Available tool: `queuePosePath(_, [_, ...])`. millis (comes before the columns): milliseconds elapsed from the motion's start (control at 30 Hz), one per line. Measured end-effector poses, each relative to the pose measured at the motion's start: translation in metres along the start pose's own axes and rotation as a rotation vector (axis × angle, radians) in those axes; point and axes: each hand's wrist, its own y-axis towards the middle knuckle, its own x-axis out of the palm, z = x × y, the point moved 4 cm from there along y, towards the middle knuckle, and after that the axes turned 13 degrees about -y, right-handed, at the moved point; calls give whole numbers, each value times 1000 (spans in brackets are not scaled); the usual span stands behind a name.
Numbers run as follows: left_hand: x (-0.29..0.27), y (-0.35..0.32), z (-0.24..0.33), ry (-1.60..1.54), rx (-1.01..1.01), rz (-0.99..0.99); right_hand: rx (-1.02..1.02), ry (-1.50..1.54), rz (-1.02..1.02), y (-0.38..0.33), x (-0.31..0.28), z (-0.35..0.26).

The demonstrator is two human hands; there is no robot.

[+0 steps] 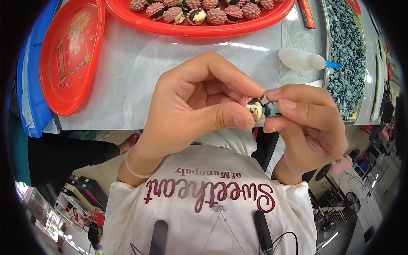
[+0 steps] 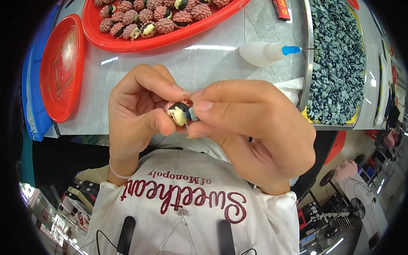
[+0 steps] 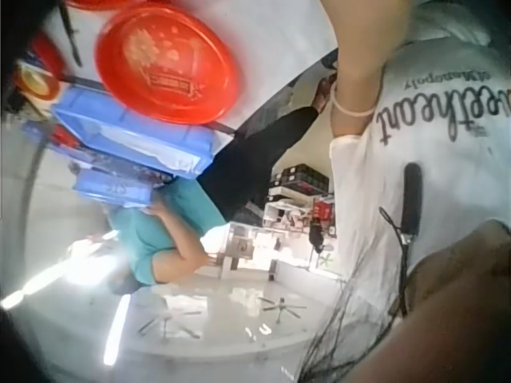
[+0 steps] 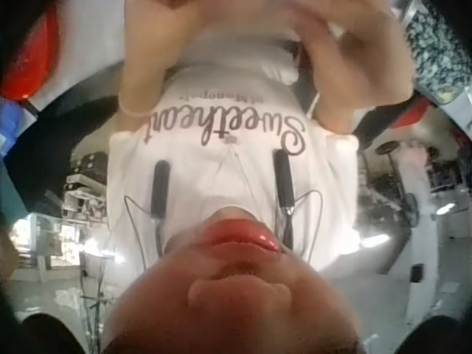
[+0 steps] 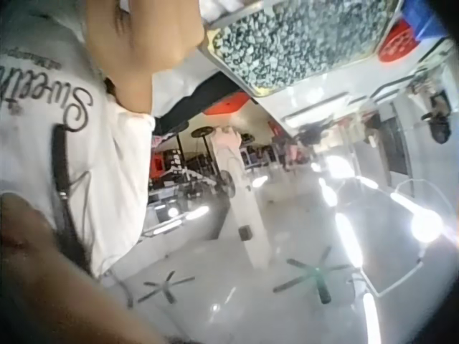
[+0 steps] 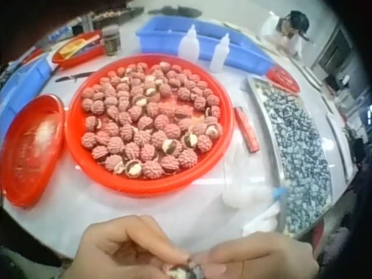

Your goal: Manually assembling small figurines by applying glue and attaching components.

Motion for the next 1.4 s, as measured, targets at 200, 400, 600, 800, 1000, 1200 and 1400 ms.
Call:
queuePosePath(200, [0, 0, -1, 10, -17, 35, -110, -165, -20, 3, -1, -5])
queuePosePath(400, [0, 1, -1, -28, -30, 14, -121, -215, 7, 4, 1, -7])
queuePosePath(600, [-1, 0, 0, -22, 7, -29, -84, -206, 42, 2, 3, -9])
queuePosePath(800, [4, 2, 1, -49, 1, 20, -98, -136, -3, -4, 6, -1])
queuePosePath(1000, [-4, 1, -2, -53, 142, -184, -164, -271, 40, -11, 14, -4])
queuePosePath(1200, [-1, 0, 7, 32, 252, -264, -98, -168, 214, -16, 1, 10])
queuePosePath(1400, [-22, -13, 54, 189, 414, -323, 6, -276, 169, -23, -7, 17])
